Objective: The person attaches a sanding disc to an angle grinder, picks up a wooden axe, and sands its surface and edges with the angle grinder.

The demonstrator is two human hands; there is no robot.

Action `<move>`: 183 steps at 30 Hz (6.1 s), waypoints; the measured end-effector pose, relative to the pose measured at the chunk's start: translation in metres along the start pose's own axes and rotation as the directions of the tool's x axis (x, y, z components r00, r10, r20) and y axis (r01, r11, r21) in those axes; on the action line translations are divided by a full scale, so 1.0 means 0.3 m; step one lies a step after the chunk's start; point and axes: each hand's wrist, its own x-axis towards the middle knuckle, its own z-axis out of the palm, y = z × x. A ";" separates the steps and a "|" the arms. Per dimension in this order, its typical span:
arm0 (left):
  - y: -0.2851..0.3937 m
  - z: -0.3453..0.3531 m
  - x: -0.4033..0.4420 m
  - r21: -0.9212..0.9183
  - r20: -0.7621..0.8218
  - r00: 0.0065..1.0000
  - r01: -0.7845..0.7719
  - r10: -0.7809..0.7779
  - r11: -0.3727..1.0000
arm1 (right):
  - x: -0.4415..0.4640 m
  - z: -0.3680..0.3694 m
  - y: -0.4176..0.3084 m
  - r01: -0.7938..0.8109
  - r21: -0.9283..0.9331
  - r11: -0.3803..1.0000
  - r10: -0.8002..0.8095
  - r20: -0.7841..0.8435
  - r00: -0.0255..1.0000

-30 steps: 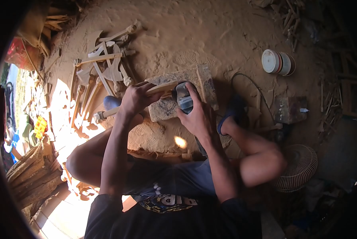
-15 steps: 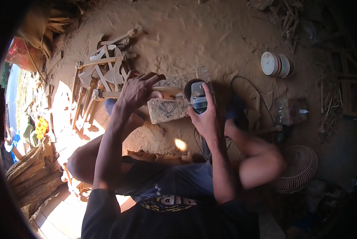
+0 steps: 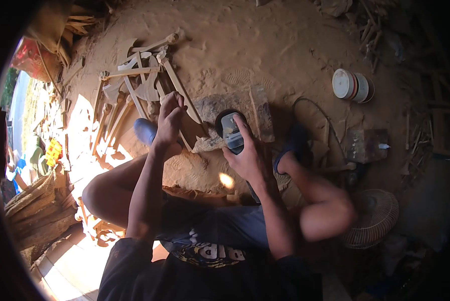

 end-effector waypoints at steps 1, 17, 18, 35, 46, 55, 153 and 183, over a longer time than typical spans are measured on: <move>0.002 -0.002 0.000 -0.015 0.011 1.000 -0.015 0.015 1.000 | -0.001 0.010 -0.004 0.013 -0.022 1.000 -0.013 0.021 1.000; 0.042 0.018 -0.013 -0.014 0.005 1.000 -0.029 0.029 0.999 | -0.012 0.041 -0.042 0.023 -0.063 0.998 -0.017 0.096 0.995; 0.033 0.017 -0.011 -0.048 0.007 1.000 -0.016 0.017 0.999 | -0.012 0.043 -0.043 0.016 -0.069 0.998 -0.009 0.102 0.995; 0.035 0.044 -0.023 -0.162 0.002 1.000 -0.013 0.014 0.987 | 0.106 0.098 -0.050 0.078 -0.040 0.996 -0.075 0.072 0.995; 0.033 0.027 -0.020 -0.163 -0.010 1.000 0.001 -0.003 0.987 | 0.068 0.046 -0.075 0.054 -0.035 0.998 -0.049 0.130 0.990; 0.015 0.020 -0.009 -0.084 -0.011 1.000 0.005 -0.006 0.996 | -0.029 -0.029 -0.062 -0.117 -0.168 0.979 0.137 0.108 0.985; -0.446 0.525 0.333 0.157 -0.265 0.955 0.176 -0.131 0.972 | -0.110 0.010 0.302 -0.266 -0.263 0.927 0.209 -0.226 0.951; -0.425 0.523 0.330 0.163 -0.287 0.945 0.212 -0.160 0.964 | -0.063 0.113 0.254 -0.104 -0.201 0.974 0.072 -0.159 0.985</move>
